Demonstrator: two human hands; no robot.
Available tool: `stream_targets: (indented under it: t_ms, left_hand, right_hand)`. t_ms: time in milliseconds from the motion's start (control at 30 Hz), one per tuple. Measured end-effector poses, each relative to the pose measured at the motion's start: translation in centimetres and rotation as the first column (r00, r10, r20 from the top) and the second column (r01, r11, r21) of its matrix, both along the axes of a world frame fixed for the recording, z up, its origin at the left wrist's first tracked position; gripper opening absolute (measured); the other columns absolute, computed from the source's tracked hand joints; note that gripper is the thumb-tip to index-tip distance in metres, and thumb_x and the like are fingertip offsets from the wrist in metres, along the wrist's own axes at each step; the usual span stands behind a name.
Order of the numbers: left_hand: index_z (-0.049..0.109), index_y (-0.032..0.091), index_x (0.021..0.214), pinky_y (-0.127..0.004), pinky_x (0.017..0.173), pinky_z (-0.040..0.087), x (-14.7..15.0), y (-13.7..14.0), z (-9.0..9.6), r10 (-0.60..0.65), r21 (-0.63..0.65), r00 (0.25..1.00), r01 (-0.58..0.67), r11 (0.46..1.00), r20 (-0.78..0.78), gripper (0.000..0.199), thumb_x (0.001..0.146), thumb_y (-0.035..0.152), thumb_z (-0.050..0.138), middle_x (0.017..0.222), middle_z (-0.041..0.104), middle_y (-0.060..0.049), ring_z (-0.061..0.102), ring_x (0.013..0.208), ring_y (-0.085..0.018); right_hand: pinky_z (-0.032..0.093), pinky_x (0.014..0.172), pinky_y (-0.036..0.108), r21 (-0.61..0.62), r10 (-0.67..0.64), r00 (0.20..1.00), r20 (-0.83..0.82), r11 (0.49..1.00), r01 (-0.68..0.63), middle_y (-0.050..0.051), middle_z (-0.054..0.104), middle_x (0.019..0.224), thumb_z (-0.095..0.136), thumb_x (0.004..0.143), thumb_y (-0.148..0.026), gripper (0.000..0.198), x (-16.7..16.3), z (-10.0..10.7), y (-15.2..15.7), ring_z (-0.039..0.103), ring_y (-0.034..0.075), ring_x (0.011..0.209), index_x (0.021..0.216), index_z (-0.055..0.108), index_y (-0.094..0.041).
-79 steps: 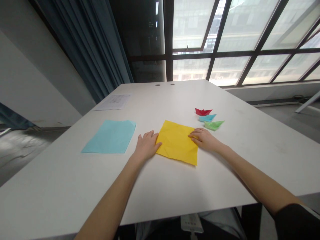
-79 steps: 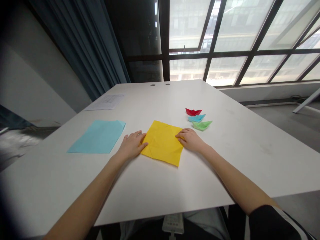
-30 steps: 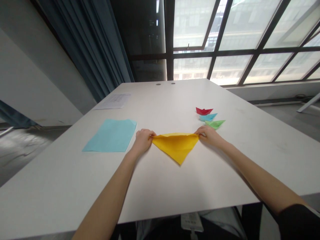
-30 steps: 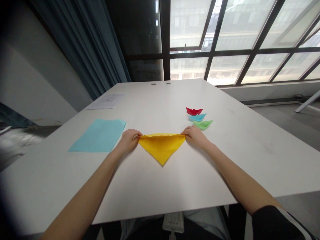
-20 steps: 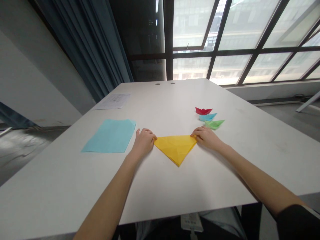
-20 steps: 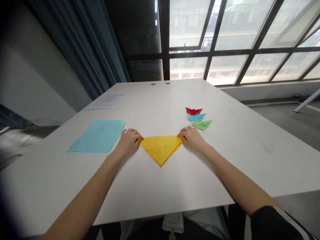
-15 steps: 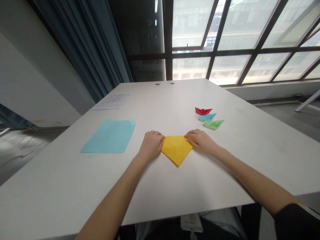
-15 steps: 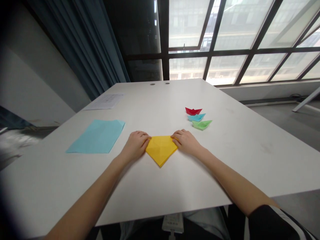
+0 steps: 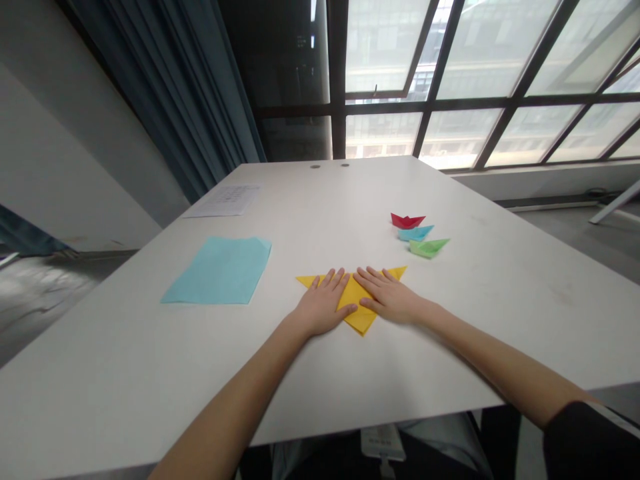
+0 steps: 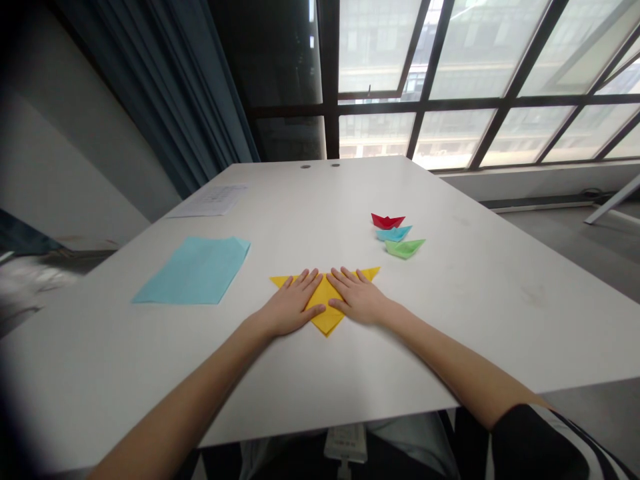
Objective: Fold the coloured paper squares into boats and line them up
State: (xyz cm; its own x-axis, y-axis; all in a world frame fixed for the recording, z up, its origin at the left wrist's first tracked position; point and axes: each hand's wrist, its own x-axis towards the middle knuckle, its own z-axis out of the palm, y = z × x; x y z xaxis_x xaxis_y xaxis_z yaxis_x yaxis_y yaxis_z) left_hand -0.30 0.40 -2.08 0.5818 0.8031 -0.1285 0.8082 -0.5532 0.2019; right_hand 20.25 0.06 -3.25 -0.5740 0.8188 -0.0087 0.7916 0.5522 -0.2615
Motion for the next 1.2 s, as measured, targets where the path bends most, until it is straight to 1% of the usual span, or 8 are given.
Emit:
stream_targets:
  t_ms: [267,467,567,767,900,967,1067,1200]
  left_hand:
    - [0.011,0.014,0.142,-0.053,0.104,0.013,-1.7,0.5,0.0,0.206,-0.016,0.976,-0.207,0.978,-0.07,0.103,0.065,0.081,0.028,0.148,0.005,-0.015,0.003,0.135,-0.037]
    - [0.009,0.019,0.143,-0.054,0.104,0.013,-2.6,0.7,0.0,0.22,-0.028,0.973,-0.222,0.975,-0.072,0.102,0.064,0.081,0.031,0.149,0.004,-0.011,0.0,0.134,-0.039]
    - [0.007,0.021,0.143,-0.056,0.104,0.011,-2.7,0.7,0.0,0.212,-0.036,0.974,-0.215,0.976,-0.077,0.1,0.065,0.08,0.03,0.149,0.001,-0.009,-0.001,0.134,-0.039]
    - [0.01,0.022,0.142,-0.058,0.103,0.011,-2.9,0.8,0.0,0.204,-0.021,0.976,-0.206,0.978,-0.074,0.099,0.065,0.08,0.032,0.149,0.004,-0.01,0.0,0.134,-0.039]
    - [0.011,0.022,0.142,-0.059,0.102,0.011,-2.9,0.8,0.2,0.201,-0.025,0.976,-0.204,0.979,-0.081,0.097,0.066,0.078,0.033,0.149,0.004,-0.01,0.001,0.134,-0.039]
    - [0.011,0.022,0.142,-0.059,0.102,0.011,-2.9,0.8,0.4,0.193,-0.031,0.977,-0.196,0.98,-0.085,0.095,0.068,0.077,0.032,0.149,0.005,-0.01,0.002,0.134,-0.039]
    - [0.011,0.022,0.142,-0.06,0.102,0.01,-3.0,0.9,0.7,0.177,-0.037,0.98,-0.181,0.983,-0.089,0.093,0.069,0.077,0.028,0.149,0.006,-0.009,0.004,0.134,-0.038]
    - [0.011,0.023,0.142,-0.062,0.102,0.009,-3.1,1.0,0.8,0.174,-0.042,0.98,-0.179,0.983,-0.098,0.093,0.069,0.077,0.028,0.149,0.006,-0.008,0.004,0.134,-0.038]
  right_hand:
    - [0.013,0.107,0.054,-0.118,-0.001,1.0,0.021,0.993,0.003,0.012,0.014,0.147,0.029,0.084,-0.062,0.074,2.1,0.4,0.6,0.011,0.031,0.134,0.142,0.016,-0.019]
    - [0.012,0.107,0.054,-0.163,0.045,0.999,-0.013,0.986,-0.047,0.013,0.014,0.147,0.044,0.075,-0.065,0.085,4.3,0.7,1.3,0.013,0.032,0.134,0.142,0.015,-0.022]
    - [0.017,0.107,0.05,-0.116,0.066,0.996,-0.057,0.991,-0.072,0.014,0.021,0.146,0.051,0.071,-0.065,0.087,4.6,0.9,1.6,0.019,0.031,0.133,0.14,0.023,-0.022]
    - [0.031,0.1,0.046,0.026,0.138,0.976,-0.17,0.99,-0.136,0.013,0.043,0.134,0.055,0.073,-0.058,0.063,4.1,2.1,1.7,0.038,0.029,0.122,0.125,0.05,-0.023]
    - [0.037,0.095,0.042,0.1,0.223,0.947,-0.23,0.974,-0.205,0.01,0.055,0.122,0.052,0.081,-0.047,0.036,3.6,3.0,1.4,0.049,0.023,0.11,0.107,0.063,-0.025]
    - [0.04,0.092,0.039,0.092,0.257,0.933,-0.254,0.966,-0.241,0.008,0.061,0.111,0.046,0.086,-0.041,0.03,3.3,3.2,1.2,0.054,0.02,0.102,0.102,0.066,-0.025]
    - [0.043,0.086,0.034,0.023,0.272,0.92,-0.282,0.96,-0.277,0.006,0.067,0.097,0.041,0.089,-0.035,0.03,2.8,3.5,0.8,0.059,0.017,0.092,0.1,0.066,-0.023]
    - [0.044,0.082,0.03,-0.048,0.248,0.913,-0.323,0.96,-0.277,0.006,0.068,0.093,0.043,0.088,-0.034,0.028,2.5,3.7,0.5,0.06,0.017,0.087,0.098,0.066,-0.021]
